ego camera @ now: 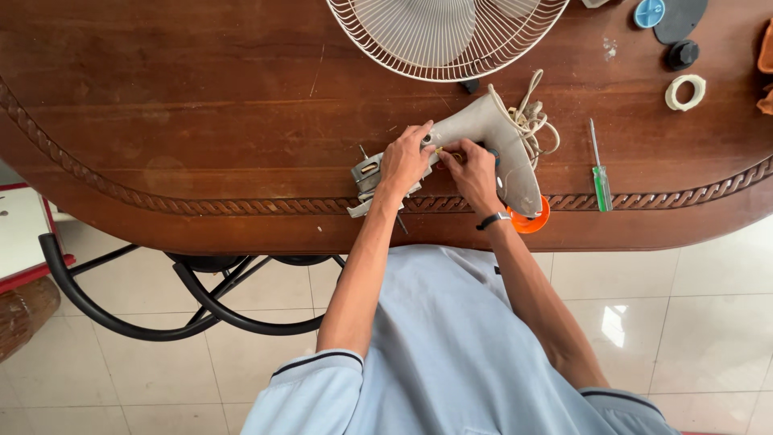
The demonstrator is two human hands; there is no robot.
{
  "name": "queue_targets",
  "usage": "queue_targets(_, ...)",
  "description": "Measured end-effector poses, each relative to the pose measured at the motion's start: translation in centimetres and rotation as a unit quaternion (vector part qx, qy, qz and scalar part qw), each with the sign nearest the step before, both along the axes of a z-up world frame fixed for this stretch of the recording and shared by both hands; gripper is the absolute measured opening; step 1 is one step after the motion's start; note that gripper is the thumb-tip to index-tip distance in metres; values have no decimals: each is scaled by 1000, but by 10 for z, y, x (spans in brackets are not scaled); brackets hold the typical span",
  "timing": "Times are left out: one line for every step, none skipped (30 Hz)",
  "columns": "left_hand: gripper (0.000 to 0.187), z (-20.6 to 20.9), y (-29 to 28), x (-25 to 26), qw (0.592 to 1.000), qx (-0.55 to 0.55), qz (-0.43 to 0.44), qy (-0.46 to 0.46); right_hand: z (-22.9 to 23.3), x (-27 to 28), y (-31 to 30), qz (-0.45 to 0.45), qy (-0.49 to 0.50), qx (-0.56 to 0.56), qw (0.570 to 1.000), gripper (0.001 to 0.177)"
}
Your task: The person disassembles an electric fan by removing screws and separating the motor housing, then reassembles it by reconnecting wires, securing the motor, and attaching the fan blades and front grille.
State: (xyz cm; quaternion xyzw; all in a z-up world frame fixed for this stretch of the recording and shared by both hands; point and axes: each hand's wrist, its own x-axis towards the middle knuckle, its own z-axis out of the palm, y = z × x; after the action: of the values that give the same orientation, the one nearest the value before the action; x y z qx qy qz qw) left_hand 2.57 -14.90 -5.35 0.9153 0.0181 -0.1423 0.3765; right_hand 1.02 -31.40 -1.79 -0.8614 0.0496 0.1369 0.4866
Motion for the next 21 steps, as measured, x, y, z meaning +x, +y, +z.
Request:
queue_targets(52,0,0,-1,1000,-6,5,16,-1,2,1,-7,20,1,1000,21)
queue_targets(52,-1,1,-1,999,-11,9,31,-2,2,3,-9,10,-4,1000,20)
queue_targets(52,-2,-1,-1,999,-18,15,47,-4,1,3,-10,0,-11,1000,20)
queue_targets(52,-3,-2,-3,999,-18,15,46,-6,-1,3,-11,-11,-18,1000,19)
queue_targets(53,-3,-2,-1,999,-18,15,44,-9,-1,3,-23,15,17,999,17)
queue_targets(53,-3,-3,0,999,-17,16,42,-11,-1,2,-34,41,53,997,16)
queue_targets(53,-3,-3,0,999,-14,15,28,-13,-2,1,-47,68,87,993,14)
queue_targets(53,-2,-3,0,1000,-12,14,14,-16,-2,-1,-44,72,91,992,13)
queue_targets(53,-2,-3,-1,1000,-8,14,1,-18,-1,-3,-41,77,95,992,12)
queue_targets(52,-1,-2,-2,1000,-12,18,19,-20,0,-4,-38,81,99,991,11)
queue_targets(52,1,-2,-1,999,-16,21,38,-22,0,-4,-42,95,107,989,11)
queue_targets(52,2,-2,-2,998,-20,24,56,-24,1,-3,-45,109,114,986,11)
queue_targets(52,4,-2,-2,999,-27,24,36,-25,2,-4,-50,122,120,984,12)
queue_targets(52,5,-1,-3,999,-35,23,17,-26,0,-3,-62,106,85,989,13)
queue_targets(52,6,0,-3,999,-42,23,-4,-28,-3,2,-74,88,50,992,14)
queue_targets(52,7,1,-3,999,-38,22,-9,-30,-3,5,-85,70,15,994,15)
queue_targets(53,7,0,-3,999,-36,21,-12,-31,-3,5,-103,92,54,989,16)
queue_targets(53,6,0,-3,999,-33,20,-16,-33,-3,5,-122,113,93,982,18)
queue_targets(53,6,0,-4,999,-32,18,-17,-35,-5,6,-139,135,133,972,20)
queue_targets(53,5,0,-6,999,-32,16,-18,-36,-7,5,-140,133,133,972,21)
queue_targets(53,4,0,-5,999,-31,14,-20,-38,-7,4,-141,129,134,972,22)
